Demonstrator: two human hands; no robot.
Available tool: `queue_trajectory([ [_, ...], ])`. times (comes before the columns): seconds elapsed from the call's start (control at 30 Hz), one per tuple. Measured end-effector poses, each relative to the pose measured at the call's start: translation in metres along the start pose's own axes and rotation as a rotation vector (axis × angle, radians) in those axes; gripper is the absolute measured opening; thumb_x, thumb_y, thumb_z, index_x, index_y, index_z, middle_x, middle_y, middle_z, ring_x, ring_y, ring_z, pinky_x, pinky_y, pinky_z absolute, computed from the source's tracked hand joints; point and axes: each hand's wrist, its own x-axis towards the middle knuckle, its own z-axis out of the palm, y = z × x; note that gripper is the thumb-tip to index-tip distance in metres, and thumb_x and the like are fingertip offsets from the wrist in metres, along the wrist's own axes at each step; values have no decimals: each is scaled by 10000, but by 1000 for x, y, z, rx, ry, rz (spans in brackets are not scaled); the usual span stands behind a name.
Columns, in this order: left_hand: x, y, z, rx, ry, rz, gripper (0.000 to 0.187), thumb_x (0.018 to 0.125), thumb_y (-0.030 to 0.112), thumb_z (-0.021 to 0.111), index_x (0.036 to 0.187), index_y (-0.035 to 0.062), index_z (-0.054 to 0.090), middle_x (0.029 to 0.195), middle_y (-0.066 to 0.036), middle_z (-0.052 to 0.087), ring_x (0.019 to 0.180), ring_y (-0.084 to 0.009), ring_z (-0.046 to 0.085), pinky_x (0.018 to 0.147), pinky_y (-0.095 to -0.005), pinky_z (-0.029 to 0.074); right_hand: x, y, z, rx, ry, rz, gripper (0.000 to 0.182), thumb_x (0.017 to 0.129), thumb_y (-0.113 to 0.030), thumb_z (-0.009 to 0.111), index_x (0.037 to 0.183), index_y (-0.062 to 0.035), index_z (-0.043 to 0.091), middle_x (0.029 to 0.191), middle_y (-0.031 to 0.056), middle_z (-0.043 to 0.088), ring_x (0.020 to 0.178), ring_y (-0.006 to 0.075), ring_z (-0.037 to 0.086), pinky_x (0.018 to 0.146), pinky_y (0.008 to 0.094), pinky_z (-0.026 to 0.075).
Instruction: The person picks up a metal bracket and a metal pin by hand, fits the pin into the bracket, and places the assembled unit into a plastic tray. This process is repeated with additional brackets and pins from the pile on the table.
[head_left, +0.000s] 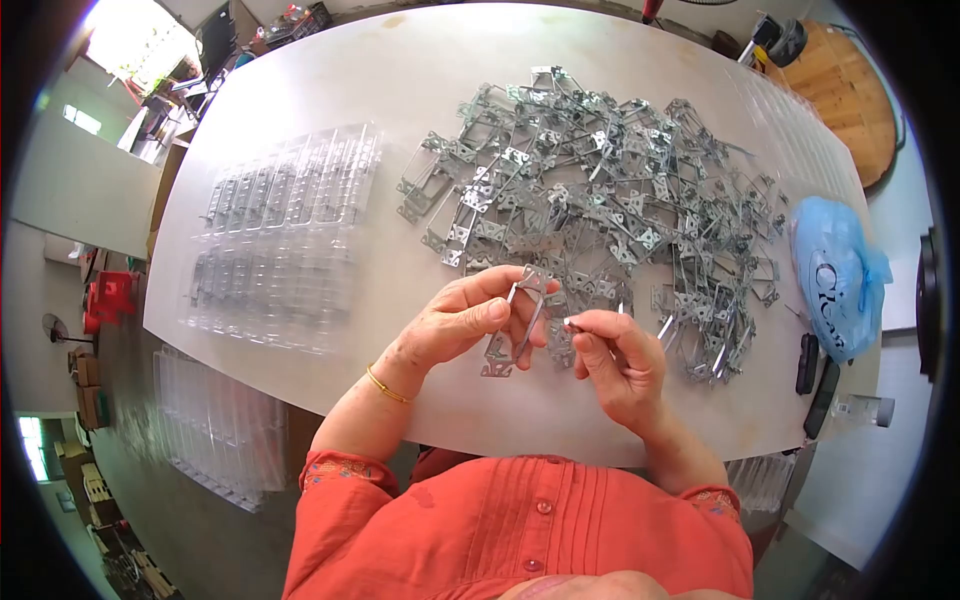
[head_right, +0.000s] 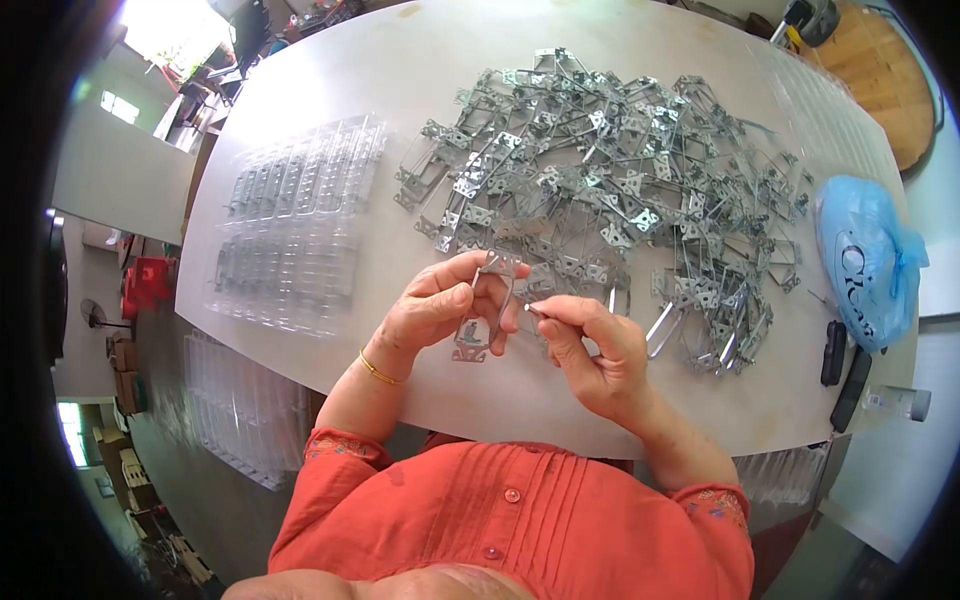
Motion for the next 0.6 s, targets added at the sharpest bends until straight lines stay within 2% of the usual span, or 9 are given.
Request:
queue_trajectory([
  [0.13, -1, -1, 1, 37, -14, -42, 572, 1018, 348, 656, 1452, 6, 508, 1003, -150, 708, 833, -228, 708, 744, -345, 552, -1, -2, 0, -3, 27, 106, 161, 1023, -20, 621, 1178, -1, 657, 906, 58, 687, 667, 90, 624, 570, 243, 505],
  [0.2, -2, -1, 4, 95, 28, -67, 655, 985, 370, 686, 1431, -71, 499, 943, -170, 683, 850, -245, 698, 635, -365, 577, -1, 0, -1, -4, 31, 113, 164, 1017, -17, 628, 1177, -2, 657, 910, 64, 693, 675, 94, 635, 580, 247, 512],
  [0.33, -2, 7, 10, 116, 19, -129, 659, 967, 371, 711, 1420, -62, 508, 907, -162, 691, 761, -235, 700, 633, -341, 559, -1, 1, -3, -54, 7, 128, 171, 992, -7, 653, 1163, -7, 660, 934, 90, 721, 715, 113, 683, 615, 263, 538],
  [0.4, -3, 9, 9, 114, -16, -197, 604, 986, 345, 703, 1453, 19, 502, 953, -124, 697, 795, -181, 681, 722, -323, 537, -2, 2, -3, -59, 9, 131, 172, 984, -2, 660, 1156, -10, 661, 941, 97, 731, 729, 119, 696, 624, 266, 542],
  [0.43, -3, 8, 9, 114, -16, -200, 604, 986, 345, 703, 1453, 19, 502, 953, -124, 697, 795, -181, 681, 722, -323, 537, -2, 2, -2, -59, 7, 127, 174, 975, 3, 667, 1148, -12, 662, 948, 103, 740, 742, 125, 709, 633, 268, 547],
  [0.5, -1, 5, 11, 133, 15, -164, 682, 939, 342, 746, 1434, -54, 495, 901, -155, 699, 716, -226, 699, 620, -330, 532, -1, 1, -1, -61, 8, 131, 168, 972, 4, 670, 1139, -13, 664, 946, 100, 743, 746, 126, 714, 634, 268, 548],
  [0.6, -1, 5, 10, 171, 20, -170, 685, 930, 333, 755, 1434, -51, 496, 889, -146, 697, 711, -216, 690, 619, -322, 525, -2, 1, -2, -74, 8, 134, 162, 966, 6, 677, 1126, -15, 668, 947, 99, 746, 749, 122, 715, 633, 266, 546],
])
